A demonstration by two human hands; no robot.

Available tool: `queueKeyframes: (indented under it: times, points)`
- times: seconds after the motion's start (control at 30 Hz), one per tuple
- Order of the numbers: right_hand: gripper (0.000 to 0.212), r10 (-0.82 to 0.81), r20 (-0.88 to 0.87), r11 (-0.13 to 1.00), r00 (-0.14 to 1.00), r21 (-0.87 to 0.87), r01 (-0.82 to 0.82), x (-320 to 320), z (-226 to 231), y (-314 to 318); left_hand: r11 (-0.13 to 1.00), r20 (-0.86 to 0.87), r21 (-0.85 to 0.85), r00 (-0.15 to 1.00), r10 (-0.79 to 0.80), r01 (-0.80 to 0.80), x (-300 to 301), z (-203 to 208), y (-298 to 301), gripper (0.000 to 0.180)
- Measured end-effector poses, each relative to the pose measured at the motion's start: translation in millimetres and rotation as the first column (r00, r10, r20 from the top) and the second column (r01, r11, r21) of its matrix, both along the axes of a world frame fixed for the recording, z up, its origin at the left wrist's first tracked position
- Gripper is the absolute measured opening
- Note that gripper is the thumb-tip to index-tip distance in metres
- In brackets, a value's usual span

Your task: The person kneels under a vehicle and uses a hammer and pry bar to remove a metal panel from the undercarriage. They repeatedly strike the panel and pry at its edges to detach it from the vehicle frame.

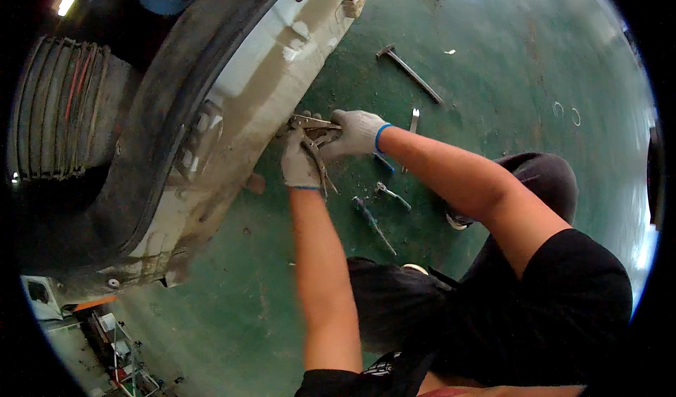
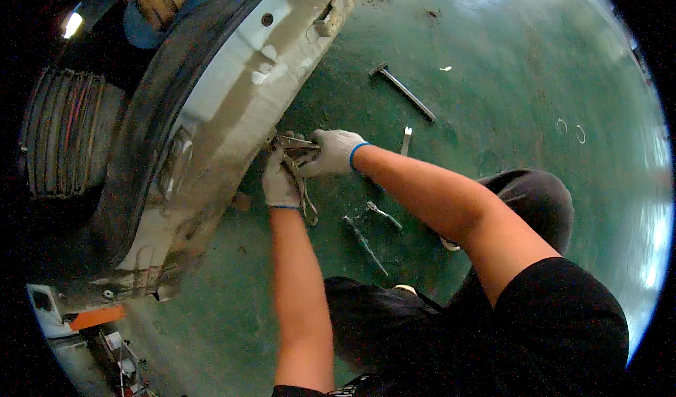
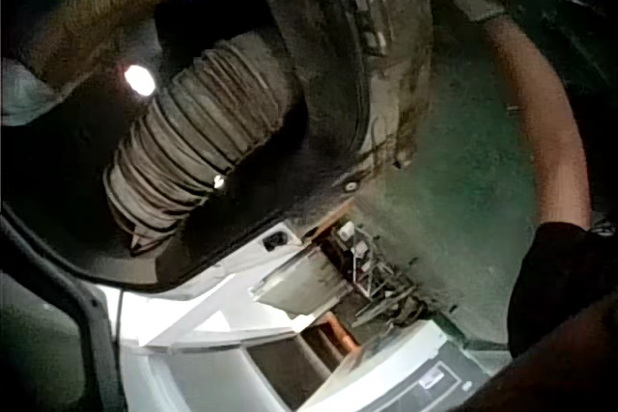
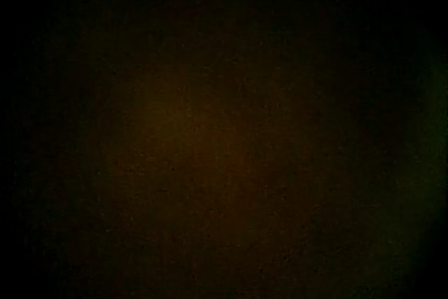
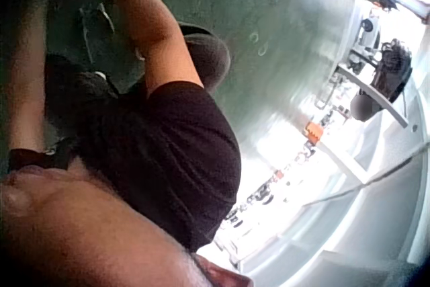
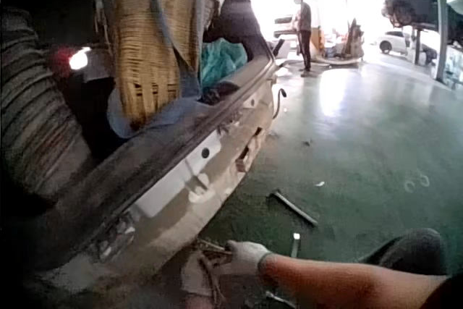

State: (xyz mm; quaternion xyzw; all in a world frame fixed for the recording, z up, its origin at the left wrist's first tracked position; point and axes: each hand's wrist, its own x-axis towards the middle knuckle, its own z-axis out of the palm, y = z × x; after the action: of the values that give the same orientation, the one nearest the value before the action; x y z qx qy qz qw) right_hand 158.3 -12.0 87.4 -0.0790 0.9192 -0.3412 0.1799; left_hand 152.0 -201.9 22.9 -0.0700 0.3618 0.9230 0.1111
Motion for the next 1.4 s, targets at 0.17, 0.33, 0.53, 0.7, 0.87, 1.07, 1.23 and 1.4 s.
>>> queueKeyframes:
  times: [0.17,0.33,0.53,0.7,0.87,1.07,1.23,1.4]
  points:
    - [0.076,0.078,-0.04,0.996,0.996,0.042,-0.077,-23,-9,16,0.981,-0.071,0.127,0.985,0.155,-0.145,-21,-25,34,0.035]
    - [0.072,0.135,0.011,0.987,0.991,0.084,-0.136,-40,-6,22,0.968,-0.011,0.075,0.97,0.242,-0.24,-27,-29,47,0.037]
    - [0.09,0.158,-0.019,0.959,0.987,0.243,-0.149,-47,10,18,0.954,-0.028,0.118,0.959,0.281,-0.276,-44,-15,55,0.027]
    - [0.117,0.222,-0.062,0.855,0.973,0.492,-0.163,-48,26,6,0.938,0.077,0.116,0.944,0.32,-0.328,-45,-4,66,0.027]
    - [0.123,0.278,0.015,0.763,0.961,0.604,-0.23,-52,45,-9,0.905,-0.054,0.193,0.917,0.395,-0.379,-74,-46,67,0.033]
    - [0.123,0.291,0.007,0.731,0.957,0.643,-0.227,-62,42,3,0.878,0.111,0.236,0.909,0.402,-0.417,-74,-24,88,0.029]
    - [0.119,0.291,0.016,0.712,0.957,0.664,-0.228,-55,52,-17,0.865,0.115,0.295,0.914,0.389,-0.405,-73,-17,77,0.025]
    - [0.106,0.286,-0.041,0.688,0.957,0.705,-0.175,-54,42,-11,0.913,0.203,0.127,0.911,0.358,-0.387,-63,-4,72,0.024]
